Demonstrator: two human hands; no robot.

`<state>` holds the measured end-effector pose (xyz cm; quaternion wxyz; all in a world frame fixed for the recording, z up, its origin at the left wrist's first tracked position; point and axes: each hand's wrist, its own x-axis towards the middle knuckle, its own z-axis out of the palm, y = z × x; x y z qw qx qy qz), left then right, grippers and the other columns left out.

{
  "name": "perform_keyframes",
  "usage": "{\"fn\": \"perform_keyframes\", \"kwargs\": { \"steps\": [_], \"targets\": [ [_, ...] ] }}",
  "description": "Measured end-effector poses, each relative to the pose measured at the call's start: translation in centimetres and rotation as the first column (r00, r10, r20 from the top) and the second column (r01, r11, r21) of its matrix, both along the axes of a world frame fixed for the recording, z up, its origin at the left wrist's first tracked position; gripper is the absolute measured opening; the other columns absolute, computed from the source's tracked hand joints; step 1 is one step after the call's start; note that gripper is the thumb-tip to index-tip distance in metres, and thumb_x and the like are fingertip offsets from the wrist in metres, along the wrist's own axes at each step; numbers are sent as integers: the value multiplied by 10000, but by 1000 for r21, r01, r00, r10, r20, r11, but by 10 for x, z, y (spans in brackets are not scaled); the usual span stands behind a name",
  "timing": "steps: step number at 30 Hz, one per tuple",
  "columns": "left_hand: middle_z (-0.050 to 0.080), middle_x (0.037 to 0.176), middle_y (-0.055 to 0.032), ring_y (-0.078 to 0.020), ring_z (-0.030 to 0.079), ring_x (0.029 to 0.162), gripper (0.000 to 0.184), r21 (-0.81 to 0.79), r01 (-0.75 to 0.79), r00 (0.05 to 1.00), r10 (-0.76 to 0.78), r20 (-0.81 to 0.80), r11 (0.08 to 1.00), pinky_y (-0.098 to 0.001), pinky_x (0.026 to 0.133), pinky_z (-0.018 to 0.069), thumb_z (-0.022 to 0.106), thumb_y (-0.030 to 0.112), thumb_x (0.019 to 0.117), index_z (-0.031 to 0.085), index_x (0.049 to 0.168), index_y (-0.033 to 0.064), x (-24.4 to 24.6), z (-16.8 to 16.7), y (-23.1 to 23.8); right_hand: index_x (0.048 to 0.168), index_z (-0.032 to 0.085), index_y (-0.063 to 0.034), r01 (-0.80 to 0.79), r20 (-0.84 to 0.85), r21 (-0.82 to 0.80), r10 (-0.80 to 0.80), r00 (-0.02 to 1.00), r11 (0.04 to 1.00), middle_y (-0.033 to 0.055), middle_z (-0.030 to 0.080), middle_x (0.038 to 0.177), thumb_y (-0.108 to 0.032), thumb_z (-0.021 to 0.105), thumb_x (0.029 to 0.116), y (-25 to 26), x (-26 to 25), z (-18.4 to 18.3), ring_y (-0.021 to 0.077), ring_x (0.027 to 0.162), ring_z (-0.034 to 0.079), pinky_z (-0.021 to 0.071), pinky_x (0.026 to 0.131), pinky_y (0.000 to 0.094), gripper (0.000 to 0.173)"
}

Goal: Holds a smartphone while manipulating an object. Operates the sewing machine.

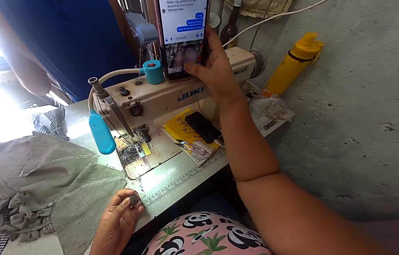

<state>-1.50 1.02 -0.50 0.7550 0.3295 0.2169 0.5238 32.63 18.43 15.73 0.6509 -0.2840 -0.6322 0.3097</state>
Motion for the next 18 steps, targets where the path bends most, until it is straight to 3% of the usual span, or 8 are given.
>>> {"fn": "perform_keyframes", "kwargs": {
  "steps": [6,12,15,18],
  "targets": [
    [717,1039,-87,-119,718,864,189,-7,-5,1000,5,5,1000,-250,759,620,675,187,977,725,1132,91,0,0,0,1561,201,86,88,14,25,-88,996,996,215,483,1462,28,748,849,4,-6,-1,199,1303,564,517,1069,313,900],
    [716,1039,-80,-116,718,864,187,-4,-5,1000,5,-2,1000,-250,764,620,677,185,975,726,1132,95,0,1,0,1534,319,34,-69,-74,-78,63,995,995,150,544,1388,-49,508,1008,1,10,5,198,1220,601,540,1011,367,565],
    [716,1040,-81,-115,719,870,191,-8,3,1000,-3,6,1000,-251,769,621,674,183,977,724,1136,88,0,1,0,1508,368,26,-48,-103,-89,39,994,995,141,564,1354,-53,492,1037,2,9,6,193,1185,618,553,981,360,493],
    [714,1036,-83,-115,718,864,190,-9,-5,1000,5,1,1000,-250,761,621,677,187,976,723,1133,91,0,0,0,1507,361,38,-27,-97,-76,20,995,997,143,564,1357,-49,537,1015,3,6,5,191,1192,618,556,983,361,530]
  ]
}}
